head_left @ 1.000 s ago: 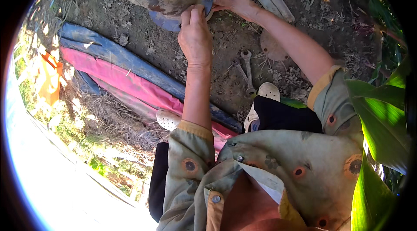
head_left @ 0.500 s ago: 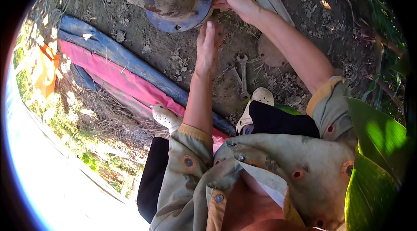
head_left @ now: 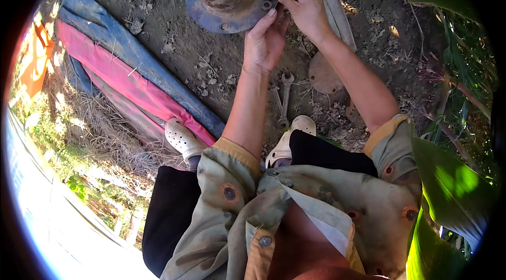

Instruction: The person works on a curved metal pipe section outdoors, using a wrench to tighten bolts on a flange connection. They manipulate the pipe and a flange piece, aligning them and securing the joint with tools.

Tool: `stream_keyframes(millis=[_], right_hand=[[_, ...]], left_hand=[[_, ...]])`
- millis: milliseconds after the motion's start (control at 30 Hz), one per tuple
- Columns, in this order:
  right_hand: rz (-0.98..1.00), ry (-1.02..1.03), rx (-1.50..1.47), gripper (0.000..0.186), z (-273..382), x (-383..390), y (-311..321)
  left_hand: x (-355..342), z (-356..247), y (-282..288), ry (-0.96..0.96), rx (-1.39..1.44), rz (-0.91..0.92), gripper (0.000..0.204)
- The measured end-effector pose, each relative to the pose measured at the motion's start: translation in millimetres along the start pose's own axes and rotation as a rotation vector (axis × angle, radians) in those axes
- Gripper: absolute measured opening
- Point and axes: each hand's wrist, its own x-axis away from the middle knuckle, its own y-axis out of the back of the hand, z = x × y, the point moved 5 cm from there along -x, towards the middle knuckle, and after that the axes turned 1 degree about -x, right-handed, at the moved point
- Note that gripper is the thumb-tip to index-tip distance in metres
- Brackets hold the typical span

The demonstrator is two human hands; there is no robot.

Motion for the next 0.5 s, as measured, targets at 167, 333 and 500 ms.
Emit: stream_keyframes(millis=[167, 333, 500], right_hand=[[-0.074, 0.037, 0.064, 0.033, 3.7, 3.9, -3.0], [-0.155, 0.205, 0.130, 0.033, 23.2, 20.4, 10.7], [-0.107, 0.341, 0.403, 0.033, 47.0, 28.2, 4.7]], left_hand=[[2.1, -3.5, 3.5, -0.016, 0.196, -0.024, 0.036], [3.4, -12.2, -2.8, -0.021, 0.288, -0.022, 0.032], [4.2, -13.3, -1.8, -0.029, 0.266, -0.017, 0.038]])
